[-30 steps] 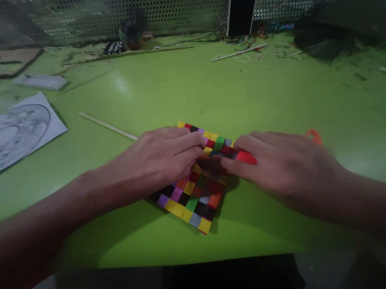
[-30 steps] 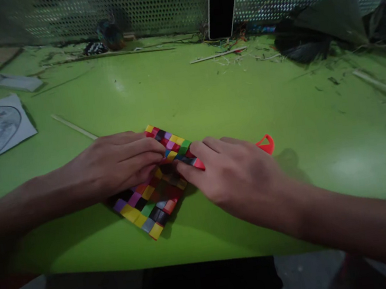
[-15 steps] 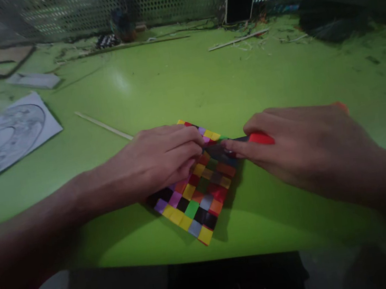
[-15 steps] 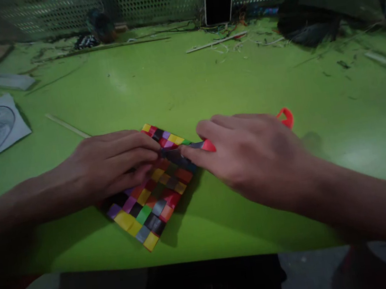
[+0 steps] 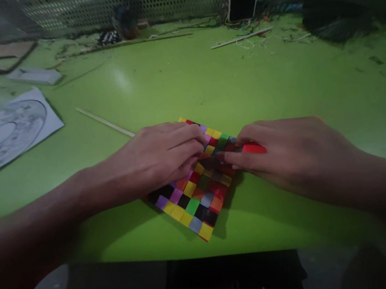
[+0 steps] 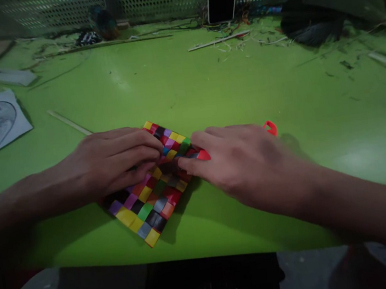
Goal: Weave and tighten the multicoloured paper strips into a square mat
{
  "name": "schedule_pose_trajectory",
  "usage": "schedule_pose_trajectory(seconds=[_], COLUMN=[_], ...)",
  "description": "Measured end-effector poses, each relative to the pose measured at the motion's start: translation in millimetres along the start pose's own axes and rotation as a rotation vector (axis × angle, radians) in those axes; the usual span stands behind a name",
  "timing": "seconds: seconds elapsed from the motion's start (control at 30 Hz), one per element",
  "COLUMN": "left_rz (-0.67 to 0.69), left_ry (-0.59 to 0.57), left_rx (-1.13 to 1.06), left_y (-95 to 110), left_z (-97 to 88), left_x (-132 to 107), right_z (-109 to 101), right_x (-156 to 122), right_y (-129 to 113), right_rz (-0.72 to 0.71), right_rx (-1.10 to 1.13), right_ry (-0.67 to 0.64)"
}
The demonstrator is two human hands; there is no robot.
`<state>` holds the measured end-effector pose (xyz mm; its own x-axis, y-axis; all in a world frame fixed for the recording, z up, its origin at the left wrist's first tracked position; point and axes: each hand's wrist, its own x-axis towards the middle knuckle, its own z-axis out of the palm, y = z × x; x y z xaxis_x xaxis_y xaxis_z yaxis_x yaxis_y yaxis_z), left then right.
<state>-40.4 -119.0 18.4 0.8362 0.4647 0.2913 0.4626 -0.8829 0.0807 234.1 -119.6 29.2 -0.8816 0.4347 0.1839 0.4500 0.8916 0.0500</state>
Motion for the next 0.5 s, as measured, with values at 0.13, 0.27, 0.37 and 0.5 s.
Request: schedule_pose_trajectory(seconds=[0.13,0.27,0.37,0.5], left_rz=[0.016,0.005,0.011,0.011], left_ry=[0.001,-0.002,0.0,-0.017], left_rx=[0.033,0.02,0.009,0.003], left_y=[-0.5,-0.1,0.6,0.7], left_z=[2.4,1.7,-0.5,-2.3], left_x=[-1.2,-0.9,-0.6,-0.9], right_z=[-0.6,1.7,2.1,1.9], right_x=[0.4,0.6,1.0,2.2], right_y=[-4.8,-10.7,-13.6,-15.7], right_rz=[0.012,-0.005,-0.011,-0.006], right_rx=[0.008,-0.085,-0.157,-0.172], right_ry=[-0.011,0.037,0.086,0.092])
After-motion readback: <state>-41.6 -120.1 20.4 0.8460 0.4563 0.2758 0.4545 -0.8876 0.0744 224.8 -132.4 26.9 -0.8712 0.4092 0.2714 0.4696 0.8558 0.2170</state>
